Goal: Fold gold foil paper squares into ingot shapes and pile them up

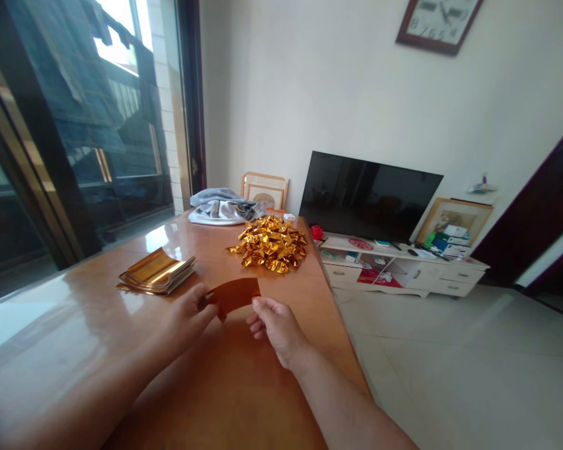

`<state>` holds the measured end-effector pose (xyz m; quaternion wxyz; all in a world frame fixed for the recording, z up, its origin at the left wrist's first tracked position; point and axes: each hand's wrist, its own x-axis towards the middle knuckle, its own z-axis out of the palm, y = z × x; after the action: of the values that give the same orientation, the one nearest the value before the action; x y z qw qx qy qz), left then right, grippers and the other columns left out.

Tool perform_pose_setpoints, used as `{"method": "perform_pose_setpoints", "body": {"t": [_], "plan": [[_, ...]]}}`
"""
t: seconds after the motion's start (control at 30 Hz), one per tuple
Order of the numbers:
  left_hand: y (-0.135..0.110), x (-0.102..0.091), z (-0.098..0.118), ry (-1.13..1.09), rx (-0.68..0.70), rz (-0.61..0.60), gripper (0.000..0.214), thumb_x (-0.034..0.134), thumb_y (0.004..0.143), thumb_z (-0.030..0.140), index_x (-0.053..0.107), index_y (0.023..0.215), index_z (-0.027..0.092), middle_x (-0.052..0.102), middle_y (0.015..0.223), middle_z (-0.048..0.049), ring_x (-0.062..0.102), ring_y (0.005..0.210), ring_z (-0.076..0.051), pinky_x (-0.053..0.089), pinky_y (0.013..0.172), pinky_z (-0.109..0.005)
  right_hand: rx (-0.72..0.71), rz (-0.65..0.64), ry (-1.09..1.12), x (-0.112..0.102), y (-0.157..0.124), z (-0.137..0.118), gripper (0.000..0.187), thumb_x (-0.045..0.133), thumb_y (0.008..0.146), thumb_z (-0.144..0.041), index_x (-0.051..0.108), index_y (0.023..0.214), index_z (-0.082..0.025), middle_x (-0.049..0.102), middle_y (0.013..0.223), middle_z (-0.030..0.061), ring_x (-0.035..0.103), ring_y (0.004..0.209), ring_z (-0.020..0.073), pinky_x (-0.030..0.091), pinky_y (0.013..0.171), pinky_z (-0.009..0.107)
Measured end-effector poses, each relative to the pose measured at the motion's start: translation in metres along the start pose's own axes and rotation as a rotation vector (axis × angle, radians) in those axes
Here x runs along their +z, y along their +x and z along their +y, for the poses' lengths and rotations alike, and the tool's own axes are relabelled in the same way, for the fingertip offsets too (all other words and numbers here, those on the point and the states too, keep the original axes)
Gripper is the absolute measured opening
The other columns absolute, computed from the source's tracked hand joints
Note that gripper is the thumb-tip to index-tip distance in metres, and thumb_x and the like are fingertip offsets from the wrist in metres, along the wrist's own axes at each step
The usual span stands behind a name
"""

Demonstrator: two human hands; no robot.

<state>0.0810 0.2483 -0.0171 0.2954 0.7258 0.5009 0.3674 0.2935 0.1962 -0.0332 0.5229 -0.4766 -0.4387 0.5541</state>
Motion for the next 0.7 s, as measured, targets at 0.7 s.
{"method": "perform_pose_setpoints", "body": {"t": [0.7], "plan": [[-0.015,0.001,0.022,0.836,0.613,-0.259,0.011,0.053,0.090,0.019,0.064,0.088,0.021,0.066,0.089,-0.0076,0.057,0.086,-0.025,0.034,0.081,-0.043,-0.569,0.006,-1.162,0.003,-0.021,-0.023,0.025,0.069,0.080,-0.024,0.066,0.106,-0.023,0.067,0.107,0.0053,0.057,0.104,0.0229,0.044,0.095,0.036]]}}
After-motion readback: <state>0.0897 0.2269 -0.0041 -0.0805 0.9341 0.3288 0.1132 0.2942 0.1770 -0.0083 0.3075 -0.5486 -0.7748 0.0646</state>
